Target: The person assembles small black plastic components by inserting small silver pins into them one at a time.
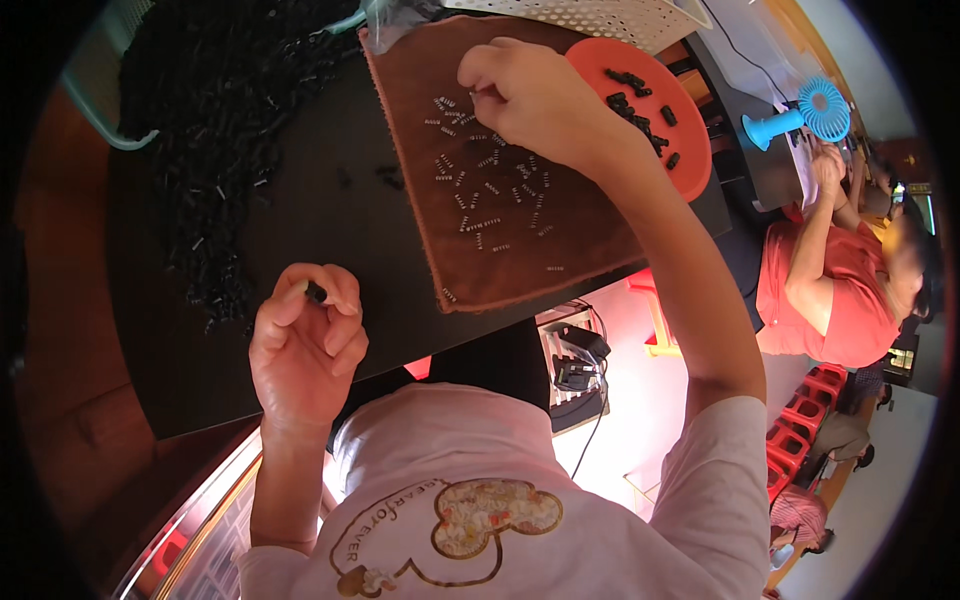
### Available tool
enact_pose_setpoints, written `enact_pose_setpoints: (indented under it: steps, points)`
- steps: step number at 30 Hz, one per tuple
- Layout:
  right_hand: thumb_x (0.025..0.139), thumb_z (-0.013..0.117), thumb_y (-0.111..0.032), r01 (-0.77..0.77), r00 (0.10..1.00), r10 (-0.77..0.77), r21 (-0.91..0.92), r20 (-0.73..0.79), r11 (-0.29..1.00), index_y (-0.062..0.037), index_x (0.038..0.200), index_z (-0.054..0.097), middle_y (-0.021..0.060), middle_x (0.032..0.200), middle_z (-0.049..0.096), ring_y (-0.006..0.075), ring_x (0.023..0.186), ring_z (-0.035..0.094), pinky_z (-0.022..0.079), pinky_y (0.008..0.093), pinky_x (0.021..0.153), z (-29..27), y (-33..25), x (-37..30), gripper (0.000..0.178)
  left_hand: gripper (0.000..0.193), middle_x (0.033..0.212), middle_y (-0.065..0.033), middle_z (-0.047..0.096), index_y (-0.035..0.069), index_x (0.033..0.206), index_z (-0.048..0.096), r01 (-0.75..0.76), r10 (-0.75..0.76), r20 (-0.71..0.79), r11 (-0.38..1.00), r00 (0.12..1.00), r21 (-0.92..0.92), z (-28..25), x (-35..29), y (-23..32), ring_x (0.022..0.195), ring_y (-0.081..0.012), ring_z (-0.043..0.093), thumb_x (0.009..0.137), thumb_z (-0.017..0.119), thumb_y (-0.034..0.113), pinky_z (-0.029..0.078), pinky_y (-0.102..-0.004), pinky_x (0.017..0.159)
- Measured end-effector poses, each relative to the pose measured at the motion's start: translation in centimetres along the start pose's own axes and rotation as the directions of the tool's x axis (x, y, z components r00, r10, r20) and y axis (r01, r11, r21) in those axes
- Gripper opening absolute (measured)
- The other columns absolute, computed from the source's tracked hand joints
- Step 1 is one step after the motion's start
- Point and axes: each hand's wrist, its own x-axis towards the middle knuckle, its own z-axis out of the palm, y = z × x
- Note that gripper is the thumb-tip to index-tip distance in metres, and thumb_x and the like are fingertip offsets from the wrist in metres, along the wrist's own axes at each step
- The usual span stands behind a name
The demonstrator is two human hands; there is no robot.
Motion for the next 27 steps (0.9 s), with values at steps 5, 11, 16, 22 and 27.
enact_pose_setpoints:
  steps: [5,11,16,22,27]
  points:
    - [0.085,0.061,0.0,-0.132,0.99,0.133,0.567,0.039,0.813,-0.0033,0.102,0.066,0.0003,0.083,0.058,0.0046,0.073,0.054,0.045,0.021,0.062,0.4,-5.8,-0.6,0.018,0.018,0.094,-0.0087,0.059,0.004,0.099,0.053,-0.012,0.012,-0.006,0.994,1.0,-0.107,-0.4,-0.7,0.6,0.054,-0.0076,0.031,0.096,0.047,0.021,0.028,-0.0214,0.046]
    - [0.085,0.059,0.005,-0.075,0.994,-0.019,0.811,0.106,0.58,-0.0008,0.098,0.063,0.0008,0.085,0.056,0.0043,0.072,0.054,0.045,0.0205,0.061,3.6,-11.8,-1.7,0.014,0.018,0.093,-0.0076,0.059,0.007,0.101,0.055,-0.005,0.002,-0.014,0.983,1.0,-0.182,-1.1,-0.8,1.1,0.056,-0.0078,0.032,0.097,0.049,0.024,0.028,-0.0208,0.047]
    - [0.088,0.058,0.004,-0.158,0.983,-0.015,0.878,0.184,0.453,-0.0008,0.099,0.06,0.0017,0.089,0.056,0.0059,0.077,0.057,0.049,0.0222,0.065,5.0,-13.6,-1.6,0.013,0.019,0.091,-0.0039,0.059,0.008,0.099,0.057,0.0,-0.008,-0.041,0.98,0.999,-0.197,-1.2,-0.9,1.2,0.057,-0.0075,0.034,0.098,0.049,0.025,0.027,-0.0216,0.047]
    - [0.083,0.061,0.004,0.045,0.995,-0.096,0.67,0.039,0.741,-0.003,0.096,0.06,0.0057,0.085,0.054,0.0151,0.068,0.057,0.046,0.0276,0.058,6.9,-13.9,-1.0,0.015,0.019,0.09,-0.0021,0.059,0.009,0.097,0.056,0.007,-0.019,-0.054,0.977,0.998,-0.212,-1.6,-1.2,1.3,0.058,-0.0082,0.035,0.099,0.046,0.025,0.027,-0.0236,0.049]
    - [0.082,0.062,0.003,0.103,0.99,-0.137,0.595,0.013,0.797,-0.0033,0.095,0.059,0.0077,0.083,0.054,0.0199,0.066,0.056,0.045,0.0311,0.055,6.9,-14.1,-0.7,0.015,0.019,0.091,-0.0024,0.059,0.008,0.099,0.056,-0.003,0.0,-0.017,0.977,1.0,-0.213,-1.9,-1.3,1.3,0.06,-0.0089,0.037,0.099,0.046,0.024,0.028,-0.0237,0.049]
